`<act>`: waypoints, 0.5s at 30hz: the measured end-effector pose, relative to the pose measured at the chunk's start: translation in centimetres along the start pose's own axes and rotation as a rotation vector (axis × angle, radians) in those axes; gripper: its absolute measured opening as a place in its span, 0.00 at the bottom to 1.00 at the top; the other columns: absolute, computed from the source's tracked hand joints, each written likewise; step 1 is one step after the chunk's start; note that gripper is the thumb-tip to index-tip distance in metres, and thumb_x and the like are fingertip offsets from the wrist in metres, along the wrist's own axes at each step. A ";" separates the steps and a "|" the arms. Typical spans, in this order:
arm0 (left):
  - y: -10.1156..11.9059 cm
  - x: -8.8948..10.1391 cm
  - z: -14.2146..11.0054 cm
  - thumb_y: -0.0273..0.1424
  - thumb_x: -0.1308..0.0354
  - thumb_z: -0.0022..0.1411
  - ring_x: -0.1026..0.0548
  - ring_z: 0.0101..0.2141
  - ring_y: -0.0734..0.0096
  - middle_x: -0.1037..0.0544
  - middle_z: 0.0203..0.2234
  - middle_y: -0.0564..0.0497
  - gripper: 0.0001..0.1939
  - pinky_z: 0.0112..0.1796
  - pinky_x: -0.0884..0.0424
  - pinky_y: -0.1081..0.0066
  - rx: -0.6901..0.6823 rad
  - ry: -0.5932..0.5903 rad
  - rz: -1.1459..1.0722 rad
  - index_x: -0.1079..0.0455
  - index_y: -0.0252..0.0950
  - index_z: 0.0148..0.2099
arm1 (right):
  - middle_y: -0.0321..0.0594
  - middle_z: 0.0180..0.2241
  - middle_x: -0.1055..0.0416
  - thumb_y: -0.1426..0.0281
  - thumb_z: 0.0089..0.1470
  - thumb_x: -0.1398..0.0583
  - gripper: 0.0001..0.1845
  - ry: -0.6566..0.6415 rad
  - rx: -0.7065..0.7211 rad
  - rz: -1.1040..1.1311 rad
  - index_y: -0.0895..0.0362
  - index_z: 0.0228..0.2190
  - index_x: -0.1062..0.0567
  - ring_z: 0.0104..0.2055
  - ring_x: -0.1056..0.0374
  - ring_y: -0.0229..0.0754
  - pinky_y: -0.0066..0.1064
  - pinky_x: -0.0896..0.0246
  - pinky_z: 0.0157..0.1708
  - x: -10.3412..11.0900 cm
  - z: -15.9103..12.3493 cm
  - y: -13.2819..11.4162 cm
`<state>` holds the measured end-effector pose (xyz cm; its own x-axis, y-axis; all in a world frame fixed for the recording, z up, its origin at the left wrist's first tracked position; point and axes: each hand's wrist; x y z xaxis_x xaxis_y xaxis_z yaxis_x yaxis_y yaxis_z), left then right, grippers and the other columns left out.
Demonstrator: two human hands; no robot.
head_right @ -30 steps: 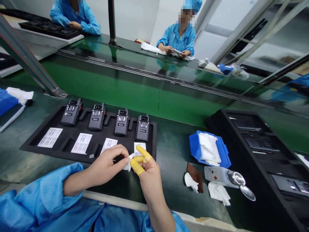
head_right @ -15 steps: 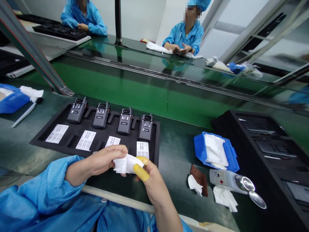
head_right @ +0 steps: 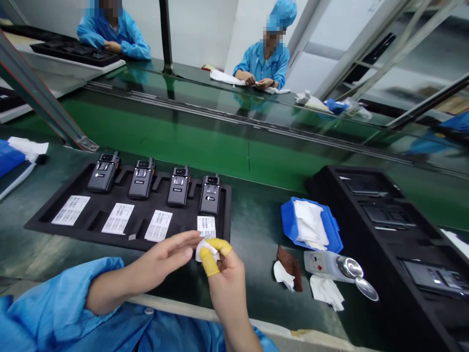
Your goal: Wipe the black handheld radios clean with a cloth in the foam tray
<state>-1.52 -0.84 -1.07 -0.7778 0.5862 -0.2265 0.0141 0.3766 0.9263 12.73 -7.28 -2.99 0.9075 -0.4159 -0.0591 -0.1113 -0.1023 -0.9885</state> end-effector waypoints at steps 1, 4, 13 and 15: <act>-0.1 -0.4 -0.1 0.38 0.36 0.54 0.33 0.54 0.59 0.28 0.52 0.44 0.26 0.53 0.39 0.62 0.030 -0.053 -0.095 0.35 0.37 0.54 | 0.38 0.29 0.27 0.59 0.44 0.35 0.14 -0.028 0.017 -0.023 0.55 0.30 0.24 0.29 0.34 0.37 0.28 0.35 0.29 -0.2 -0.2 -0.1; -0.4 -1.1 0.0 0.38 0.34 0.52 0.31 0.53 0.59 0.27 0.50 0.44 0.29 0.53 0.39 0.62 0.031 -0.115 -0.298 0.36 0.36 0.55 | 0.38 0.29 0.29 0.58 0.44 0.36 0.14 -0.041 0.018 -0.077 0.55 0.31 0.23 0.25 0.37 0.35 0.26 0.38 0.22 -0.4 -0.7 -0.3; -0.7 -1.5 0.8 0.42 0.33 0.51 0.27 0.35 0.71 0.23 0.31 0.51 0.20 0.42 0.35 0.71 0.039 0.038 -0.272 0.29 0.33 0.40 | 0.32 0.24 0.34 0.57 0.49 0.38 0.30 0.139 0.049 -0.287 0.54 0.52 0.35 0.22 0.40 0.34 0.28 0.40 0.23 0.3 -0.8 0.4; -0.8 -1.5 1.0 0.44 0.34 0.52 0.29 0.30 0.75 0.25 0.27 0.54 0.19 0.37 0.35 0.73 0.049 0.092 -0.242 0.29 0.33 0.37 | 0.32 0.24 0.35 0.61 0.51 0.38 0.27 0.230 0.224 -0.464 0.52 0.52 0.34 0.22 0.42 0.34 0.29 0.40 0.24 0.4 -0.7 0.7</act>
<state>0.20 -1.30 -1.78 -0.8164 0.4080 -0.4087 -0.1500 0.5337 0.8323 12.72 -8.16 -3.60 0.7262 -0.5619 0.3960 0.3903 -0.1372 -0.9104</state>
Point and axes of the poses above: each hand's wrist, its own z-axis towards the middle knuckle, its own x-axis out of the back of the hand, y = z × x
